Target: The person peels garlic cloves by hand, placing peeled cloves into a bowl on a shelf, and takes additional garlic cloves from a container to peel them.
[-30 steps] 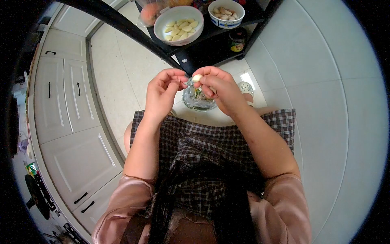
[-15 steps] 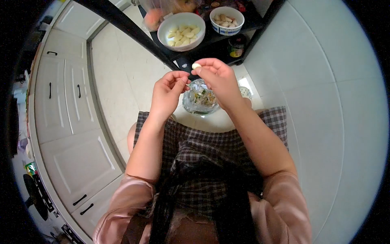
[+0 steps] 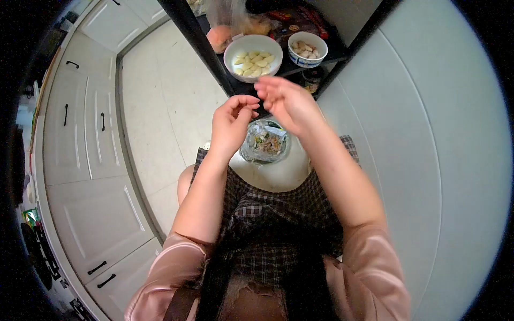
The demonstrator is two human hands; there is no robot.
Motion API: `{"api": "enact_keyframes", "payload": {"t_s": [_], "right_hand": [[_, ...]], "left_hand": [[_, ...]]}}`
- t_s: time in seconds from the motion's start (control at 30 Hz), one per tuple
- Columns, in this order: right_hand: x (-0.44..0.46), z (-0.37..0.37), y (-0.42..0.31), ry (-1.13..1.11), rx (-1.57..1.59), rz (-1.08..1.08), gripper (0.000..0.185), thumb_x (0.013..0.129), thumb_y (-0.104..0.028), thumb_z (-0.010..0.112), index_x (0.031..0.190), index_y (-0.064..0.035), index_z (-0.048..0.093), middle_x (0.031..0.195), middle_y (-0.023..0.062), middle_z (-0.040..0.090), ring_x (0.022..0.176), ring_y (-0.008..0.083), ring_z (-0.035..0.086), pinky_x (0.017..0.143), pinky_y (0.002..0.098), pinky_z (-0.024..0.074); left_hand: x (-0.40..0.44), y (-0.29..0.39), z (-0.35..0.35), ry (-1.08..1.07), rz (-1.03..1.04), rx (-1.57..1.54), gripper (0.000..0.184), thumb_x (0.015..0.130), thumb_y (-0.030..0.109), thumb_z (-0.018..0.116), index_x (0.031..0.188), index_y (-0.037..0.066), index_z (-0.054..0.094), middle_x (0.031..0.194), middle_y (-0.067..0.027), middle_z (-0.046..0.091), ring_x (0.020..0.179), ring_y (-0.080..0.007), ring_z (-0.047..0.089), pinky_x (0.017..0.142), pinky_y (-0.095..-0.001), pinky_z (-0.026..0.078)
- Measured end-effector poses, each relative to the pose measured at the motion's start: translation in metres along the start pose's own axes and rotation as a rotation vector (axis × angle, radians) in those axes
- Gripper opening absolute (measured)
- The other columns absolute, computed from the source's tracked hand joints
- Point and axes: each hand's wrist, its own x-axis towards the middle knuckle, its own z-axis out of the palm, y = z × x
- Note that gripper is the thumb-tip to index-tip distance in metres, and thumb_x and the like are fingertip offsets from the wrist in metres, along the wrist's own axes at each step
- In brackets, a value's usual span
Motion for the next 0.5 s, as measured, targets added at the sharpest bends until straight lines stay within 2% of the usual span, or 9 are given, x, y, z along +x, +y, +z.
{"api": "enact_keyframes", "payload": {"t_s": [0.03,0.07,0.13,0.17,0.23,0.3,0.33,0.4,0.5], "right_hand": [[-0.011,-0.002,0.006,-0.051,0.082,0.085,0.038,0.084,-0.001,0.048,0.120,0.0076,0.043,0.111,0.0160,0.054,0.095,0.0191,0.054,0.076,0.0265,0.0439],[-0.017,-0.004,0.011,-0.048,0.085,0.086,0.038,0.084,-0.001,0.048,0.120,0.0076,0.043,0.111,0.0160,0.054,0.095,0.0191,0.054,0.076,0.0265,0.0439],[-0.026,-0.011,0.019,-0.069,0.163,0.057,0.040,0.083,0.005,0.046,0.122,0.0076,0.040,0.120,0.0181,0.049,0.108,0.0221,0.050,0.089,0.0307,0.0422],[-0.028,-0.013,0.022,-0.064,0.169,0.053,0.040,0.083,0.005,0.046,0.122,0.0076,0.040,0.120,0.0181,0.049,0.108,0.0221,0.050,0.089,0.0307,0.0422],[-0.029,-0.015,0.028,-0.127,0.198,-0.008,0.045,0.084,0.006,0.045,0.128,0.0075,0.035,0.128,0.0200,0.043,0.116,0.0249,0.046,0.098,0.0333,0.0386],[-0.032,-0.012,0.033,-0.145,0.166,-0.016,0.046,0.083,0.006,0.047,0.127,0.0072,0.034,0.128,0.0206,0.042,0.118,0.0261,0.044,0.101,0.0353,0.0363],[-0.033,-0.011,0.033,-0.165,0.131,-0.025,0.047,0.082,0.006,0.048,0.127,0.0068,0.034,0.129,0.0213,0.041,0.120,0.0273,0.043,0.103,0.0372,0.0340],[-0.034,-0.010,0.031,-0.160,0.135,-0.033,0.047,0.082,0.006,0.048,0.127,0.0068,0.034,0.130,0.0215,0.040,0.121,0.0279,0.042,0.103,0.0374,0.0341],[-0.036,-0.009,0.024,-0.153,0.142,-0.037,0.047,0.083,0.006,0.048,0.127,0.0069,0.034,0.131,0.0220,0.038,0.122,0.0287,0.041,0.103,0.0376,0.0342]], "left_hand": [[-0.002,0.003,-0.001,0.000,-0.002,0.001,0.015,0.087,0.005,0.052,0.098,-0.003,0.058,0.089,-0.0066,0.062,0.077,-0.0105,0.057,0.071,-0.0235,0.047],[-0.003,0.006,-0.001,-0.018,-0.020,0.010,0.015,0.086,0.004,0.053,0.098,-0.003,0.059,0.089,-0.0067,0.062,0.077,-0.0101,0.057,0.071,-0.0234,0.047],[-0.006,0.008,0.001,-0.047,-0.043,0.023,0.014,0.085,0.003,0.055,0.098,-0.004,0.059,0.090,-0.0068,0.062,0.076,-0.0098,0.057,0.071,-0.0233,0.047],[-0.008,0.008,0.002,-0.068,-0.025,0.090,0.015,0.083,0.001,0.058,0.097,-0.003,0.060,0.090,-0.0068,0.062,0.076,-0.0100,0.057,0.070,-0.0232,0.047],[-0.009,0.008,0.005,-0.090,-0.009,0.159,0.016,0.081,0.000,0.060,0.096,-0.002,0.061,0.089,-0.0068,0.062,0.075,-0.0102,0.057,0.070,-0.0230,0.047],[-0.009,0.008,0.006,-0.112,0.128,0.335,0.017,0.076,-0.002,0.065,0.093,-0.001,0.064,0.086,-0.0071,0.061,0.074,-0.0122,0.058,0.068,-0.0233,0.047],[-0.009,0.007,0.007,-0.113,0.124,0.336,0.017,0.076,-0.002,0.065,0.093,-0.001,0.064,0.086,-0.0071,0.061,0.074,-0.0122,0.058,0.068,-0.0233,0.047],[-0.007,0.005,0.007,-0.099,0.227,0.444,0.012,0.075,0.001,0.064,0.088,0.000,0.065,0.083,-0.0100,0.060,0.070,-0.0194,0.059,0.064,-0.0266,0.048],[-0.007,0.010,0.007,-0.125,0.217,0.423,0.011,0.075,0.001,0.064,0.086,-0.001,0.065,0.085,-0.0106,0.060,0.071,-0.0215,0.059,0.064,-0.0277,0.049]]}}
